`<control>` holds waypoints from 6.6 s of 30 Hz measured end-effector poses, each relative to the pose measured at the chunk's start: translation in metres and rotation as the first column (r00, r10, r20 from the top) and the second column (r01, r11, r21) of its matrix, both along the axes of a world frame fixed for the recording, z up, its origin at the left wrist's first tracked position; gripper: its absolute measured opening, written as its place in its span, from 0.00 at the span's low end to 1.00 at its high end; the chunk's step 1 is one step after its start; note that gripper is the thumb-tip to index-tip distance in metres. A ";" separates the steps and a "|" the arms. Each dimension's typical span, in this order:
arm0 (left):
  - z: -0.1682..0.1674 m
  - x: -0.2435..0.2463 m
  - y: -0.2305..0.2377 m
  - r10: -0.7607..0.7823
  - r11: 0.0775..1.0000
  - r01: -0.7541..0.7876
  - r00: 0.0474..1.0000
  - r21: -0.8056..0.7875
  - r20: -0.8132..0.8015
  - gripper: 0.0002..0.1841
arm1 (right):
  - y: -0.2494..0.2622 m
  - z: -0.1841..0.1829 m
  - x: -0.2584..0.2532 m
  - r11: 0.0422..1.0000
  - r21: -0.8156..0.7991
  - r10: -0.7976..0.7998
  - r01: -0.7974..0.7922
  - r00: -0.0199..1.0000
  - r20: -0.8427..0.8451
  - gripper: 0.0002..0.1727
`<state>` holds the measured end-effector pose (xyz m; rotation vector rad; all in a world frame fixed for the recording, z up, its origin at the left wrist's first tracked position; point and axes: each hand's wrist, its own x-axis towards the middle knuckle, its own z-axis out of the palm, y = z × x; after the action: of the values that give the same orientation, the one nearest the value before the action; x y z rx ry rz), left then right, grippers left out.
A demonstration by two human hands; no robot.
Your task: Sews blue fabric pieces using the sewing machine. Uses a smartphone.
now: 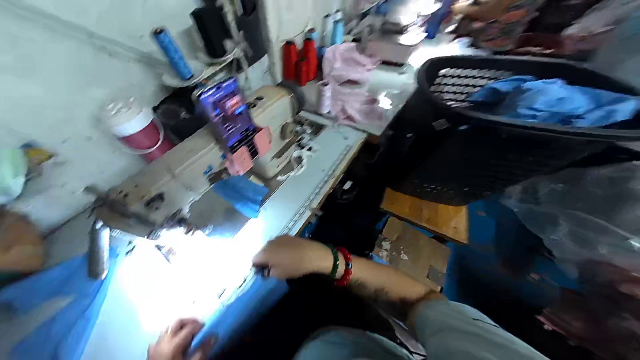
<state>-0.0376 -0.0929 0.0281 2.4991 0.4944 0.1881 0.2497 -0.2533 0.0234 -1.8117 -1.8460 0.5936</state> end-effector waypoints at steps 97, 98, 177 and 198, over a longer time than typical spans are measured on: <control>-0.040 -0.050 -0.028 0.294 0.928 -0.330 0.933 0.172 0.208 0.11 | -0.029 -0.048 0.003 0.969 0.204 -0.159 0.143 0.985 0.062 0.12; -0.039 -0.050 -0.028 0.292 0.928 -0.329 0.934 0.175 0.208 0.11 | -0.029 -0.048 0.004 0.969 0.206 -0.153 0.137 0.986 0.068 0.12; -0.020 0.080 0.071 0.169 0.839 -0.296 0.939 0.456 0.300 0.14 | 0.034 -0.026 -0.039 0.983 0.144 0.080 -0.112 0.975 0.209 0.11; -0.004 0.137 0.159 0.172 0.980 -0.182 0.979 0.086 0.109 0.12 | 0.035 -0.027 -0.041 0.982 0.166 0.059 -0.092 0.980 0.189 0.10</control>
<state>0.0997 0.0656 0.0239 2.5217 0.6808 0.4151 0.2083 -0.2182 -0.0038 -1.7355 -2.0269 0.2873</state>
